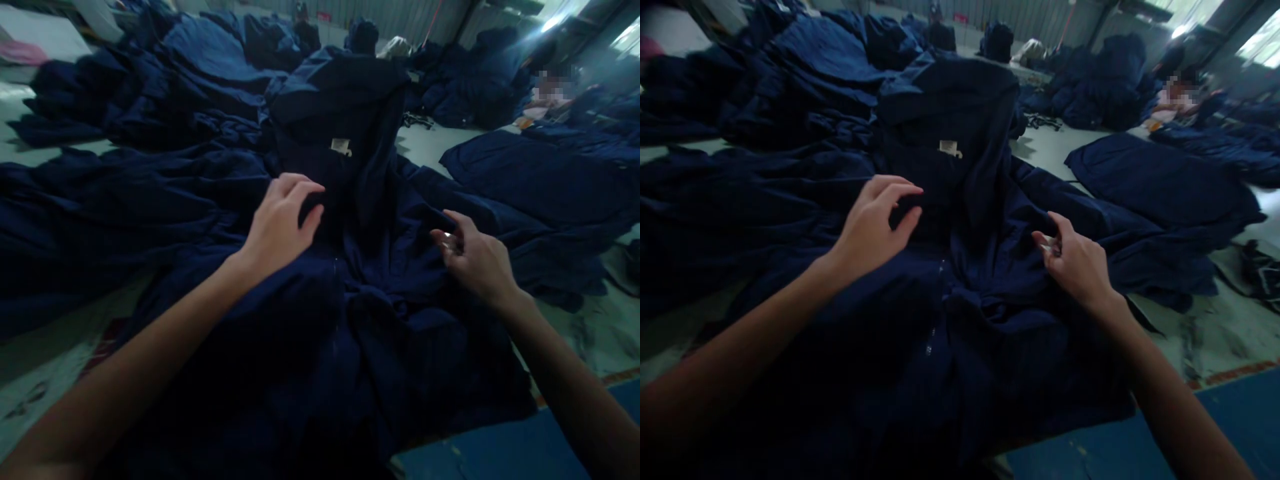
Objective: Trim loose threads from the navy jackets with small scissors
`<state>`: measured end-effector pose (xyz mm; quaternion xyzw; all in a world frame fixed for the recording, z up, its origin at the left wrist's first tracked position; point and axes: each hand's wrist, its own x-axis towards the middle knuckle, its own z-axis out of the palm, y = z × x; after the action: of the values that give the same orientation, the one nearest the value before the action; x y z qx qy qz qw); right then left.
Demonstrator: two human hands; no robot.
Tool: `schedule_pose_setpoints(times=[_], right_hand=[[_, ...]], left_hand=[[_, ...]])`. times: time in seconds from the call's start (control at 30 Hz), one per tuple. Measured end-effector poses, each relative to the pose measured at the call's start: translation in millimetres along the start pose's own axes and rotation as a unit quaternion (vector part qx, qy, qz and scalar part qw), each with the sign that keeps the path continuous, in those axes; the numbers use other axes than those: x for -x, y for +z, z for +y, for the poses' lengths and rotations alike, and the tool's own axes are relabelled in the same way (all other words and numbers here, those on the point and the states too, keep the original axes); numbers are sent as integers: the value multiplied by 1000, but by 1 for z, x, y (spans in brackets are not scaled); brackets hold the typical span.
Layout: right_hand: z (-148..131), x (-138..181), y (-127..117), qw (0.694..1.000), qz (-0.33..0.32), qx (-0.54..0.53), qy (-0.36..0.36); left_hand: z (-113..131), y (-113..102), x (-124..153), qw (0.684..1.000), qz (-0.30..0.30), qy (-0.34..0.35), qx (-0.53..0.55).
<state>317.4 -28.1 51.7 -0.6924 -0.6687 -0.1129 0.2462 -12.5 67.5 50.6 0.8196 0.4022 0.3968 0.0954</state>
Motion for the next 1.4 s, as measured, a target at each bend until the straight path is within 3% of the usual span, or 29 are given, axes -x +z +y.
schedule_pose_setpoints(times=[0.07,0.17,0.23,0.4,0.5,0.6,0.7,0.8,0.87,0.9,1.0,1.1,1.2,1.4], right_hand=[[5,-6,9,1000,-16,9,-16],[18,-24,19,999,-9,-1,-43],[33,-46,16,998,35,-16,-50],[64,-145,-24,980,173,-70,-66],[57,-202,-47,975,177,-101,-94],[32,-221,-57,976,144,-110,-119],[4,-180,-59,976,117,-111,-148],[-21,-82,-52,971,70,-99,-206],[-29,-4,-42,954,-21,-21,-299],[-29,32,-36,940,-57,27,-334],[-12,109,-21,942,-131,79,-300],[20,137,-19,962,-188,9,-196],[42,142,-30,966,-219,-38,-130],[39,144,-65,987,-160,-12,-22]], left_hand=[[-31,-15,-25,983,-33,-80,-160],[-68,-27,-51,968,-76,-131,-201],[-80,-33,-61,964,-81,-145,-206],[-78,-54,-86,973,-16,-132,-190],[-70,-61,-98,974,-14,-113,-198],[-61,-61,-91,974,-28,-86,-208],[-45,-66,-52,971,-40,-62,-226],[-21,-82,24,968,-77,19,-237],[-5,-96,85,969,-101,57,-217],[1,-102,115,969,-110,55,-215],[8,-117,184,965,-115,-11,-234],[4,-125,216,963,-136,-102,-209],[-3,-125,221,963,-147,-140,-176],[-12,-119,226,972,-137,-126,-144]])
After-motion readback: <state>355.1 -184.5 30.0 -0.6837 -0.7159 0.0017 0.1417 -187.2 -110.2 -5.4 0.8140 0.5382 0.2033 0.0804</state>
